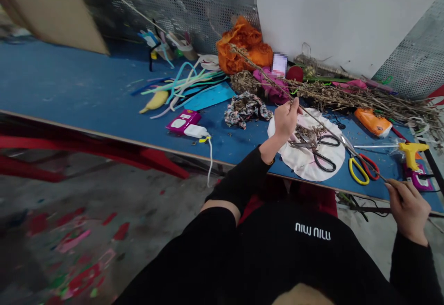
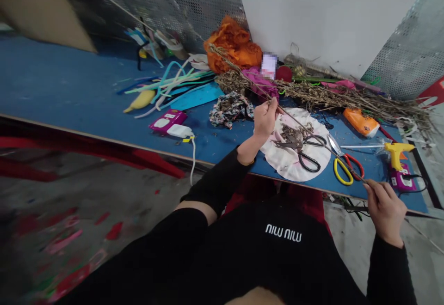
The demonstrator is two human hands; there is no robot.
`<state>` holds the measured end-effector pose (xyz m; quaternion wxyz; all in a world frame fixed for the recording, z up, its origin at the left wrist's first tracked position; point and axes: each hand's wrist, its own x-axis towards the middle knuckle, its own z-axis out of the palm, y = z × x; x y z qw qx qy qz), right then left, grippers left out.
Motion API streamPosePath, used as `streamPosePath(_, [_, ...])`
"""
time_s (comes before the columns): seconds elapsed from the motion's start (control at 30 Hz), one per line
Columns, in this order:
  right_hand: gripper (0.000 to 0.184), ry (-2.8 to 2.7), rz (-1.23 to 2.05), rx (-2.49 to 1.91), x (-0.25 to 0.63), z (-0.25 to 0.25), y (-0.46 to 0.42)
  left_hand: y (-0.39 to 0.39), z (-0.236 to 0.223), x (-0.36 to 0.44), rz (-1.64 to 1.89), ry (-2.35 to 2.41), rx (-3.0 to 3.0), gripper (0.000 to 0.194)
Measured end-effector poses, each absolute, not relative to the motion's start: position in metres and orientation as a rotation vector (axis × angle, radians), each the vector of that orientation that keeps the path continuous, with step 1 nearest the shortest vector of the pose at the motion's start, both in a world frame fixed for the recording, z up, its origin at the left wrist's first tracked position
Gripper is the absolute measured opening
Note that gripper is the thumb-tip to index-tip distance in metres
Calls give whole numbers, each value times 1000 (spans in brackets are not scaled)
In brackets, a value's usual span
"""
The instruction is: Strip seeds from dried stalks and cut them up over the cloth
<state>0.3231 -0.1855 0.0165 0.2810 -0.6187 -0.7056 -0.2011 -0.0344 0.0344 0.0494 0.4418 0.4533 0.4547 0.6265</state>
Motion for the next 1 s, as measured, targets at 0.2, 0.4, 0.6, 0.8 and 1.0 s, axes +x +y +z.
streamPosePath(0.2, [21, -1871, -607, -1686, 322, 16, -187, 40, 53, -30, 1640, 1088, 914, 40])
streamPosePath(0.4, [23, -1836, -713, -1755, 325, 11, -192, 43, 47, -33, 1633, 1053, 850, 38])
streamPosePath(0.6, [25, -1816, -654, -1811, 315, 13, -193, 32, 36, -31, 1667, 1144, 1110, 45])
streamPosePath(0.8, [20, -1738, -589, -1838, 313, 14, -194, 34, 46, -26, 1688, 956, 831, 49])
streamPosePath(1.0, [20, -1729, -636, -1825, 319, 15, -196, 67, 53, -51, 1697, 946, 635, 43])
